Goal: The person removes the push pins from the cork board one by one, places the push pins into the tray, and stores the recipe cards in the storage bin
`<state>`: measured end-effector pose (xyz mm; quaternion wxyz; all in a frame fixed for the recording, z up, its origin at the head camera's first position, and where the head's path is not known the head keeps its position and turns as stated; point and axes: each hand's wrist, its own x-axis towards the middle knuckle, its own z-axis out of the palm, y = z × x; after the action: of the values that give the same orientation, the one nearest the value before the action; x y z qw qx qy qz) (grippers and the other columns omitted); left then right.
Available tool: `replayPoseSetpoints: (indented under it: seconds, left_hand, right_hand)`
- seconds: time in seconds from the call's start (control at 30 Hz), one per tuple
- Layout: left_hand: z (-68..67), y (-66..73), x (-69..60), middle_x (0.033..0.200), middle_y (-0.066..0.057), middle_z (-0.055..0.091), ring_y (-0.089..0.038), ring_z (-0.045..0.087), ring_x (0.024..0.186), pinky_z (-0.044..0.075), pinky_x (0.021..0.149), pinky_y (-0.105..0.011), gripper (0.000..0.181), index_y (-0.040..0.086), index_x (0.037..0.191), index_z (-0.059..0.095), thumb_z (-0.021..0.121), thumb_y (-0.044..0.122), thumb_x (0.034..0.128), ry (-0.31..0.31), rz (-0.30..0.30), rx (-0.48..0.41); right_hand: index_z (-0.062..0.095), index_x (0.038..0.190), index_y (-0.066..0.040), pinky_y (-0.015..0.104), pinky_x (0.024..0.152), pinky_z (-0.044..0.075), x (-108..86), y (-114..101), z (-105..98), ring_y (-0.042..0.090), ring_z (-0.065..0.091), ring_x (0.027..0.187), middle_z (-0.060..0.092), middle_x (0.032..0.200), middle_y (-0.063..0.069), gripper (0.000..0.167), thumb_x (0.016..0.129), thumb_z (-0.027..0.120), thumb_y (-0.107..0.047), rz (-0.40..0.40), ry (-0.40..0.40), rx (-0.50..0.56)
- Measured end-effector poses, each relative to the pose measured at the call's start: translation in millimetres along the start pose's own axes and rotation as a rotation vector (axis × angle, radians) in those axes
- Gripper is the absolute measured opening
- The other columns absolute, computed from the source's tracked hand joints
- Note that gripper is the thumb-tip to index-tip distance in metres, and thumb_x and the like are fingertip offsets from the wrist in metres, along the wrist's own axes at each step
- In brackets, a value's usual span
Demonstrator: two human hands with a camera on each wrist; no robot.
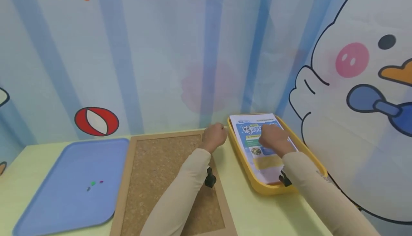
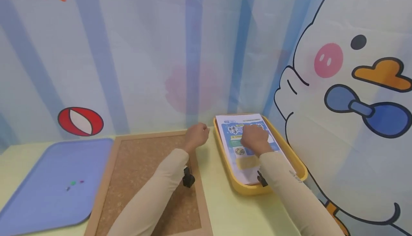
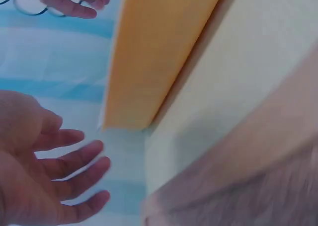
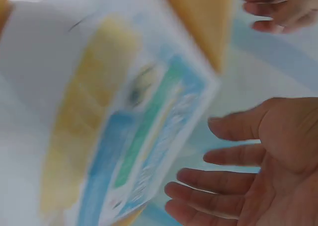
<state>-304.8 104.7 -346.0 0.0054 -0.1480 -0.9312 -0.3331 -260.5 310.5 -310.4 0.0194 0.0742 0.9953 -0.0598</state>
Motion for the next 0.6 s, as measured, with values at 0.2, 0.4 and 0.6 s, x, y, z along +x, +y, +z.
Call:
replayPoseSetpoints:
  seconds: [0.2, 0.4, 0.6]
  left_hand:
    - [-33.0, -20.6, -15.4, 0.072, -0.007, 0.056, -0.022, 0.051, 0.064, 0.042, 0.062, -0.038, 0.033, 0.008, 0.087, 0.063, 0.041, 0.022, 0.1074, 0.036, 0.022, 0.085]
    - [-53.9, -41.5, -43.4, 0.115, -0.019, 0.067, -0.041, 0.061, 0.109, 0.045, 0.094, -0.060, 0.036, 0.011, 0.122, 0.067, 0.041, 0.030, 0.1069, 0.126, -0.094, 0.277]
    - [-67.4, -54.8, -82.1, 0.136, -0.028, 0.055, -0.052, 0.048, 0.127, 0.037, 0.102, -0.071, 0.045, 0.012, 0.136, 0.060, 0.043, 0.040, 0.1057, 0.164, -0.175, 0.397]
  right_hand:
    - [0.041, 0.150, -0.005, 0.063, 0.102, 0.043, -7.3, -32, -9, 0.049, 0.049, 0.130, 0.048, 0.148, 0.025, 0.059, 0.097, 0.056, -0.025, -0.087, 0.013, 0.161]
    - [0.041, 0.151, -0.009, 0.059, 0.093, 0.050, -23.9, -66, -6, 0.049, 0.051, 0.129, 0.047, 0.150, 0.023, 0.057, 0.098, 0.057, -0.024, -0.168, 0.037, 0.236]
    - [0.044, 0.150, -0.015, 0.039, 0.058, 0.047, -43.4, -79, 9, 0.039, 0.066, 0.091, 0.062, 0.133, 0.023, 0.055, 0.098, 0.060, -0.023, -0.168, 0.036, 0.265]
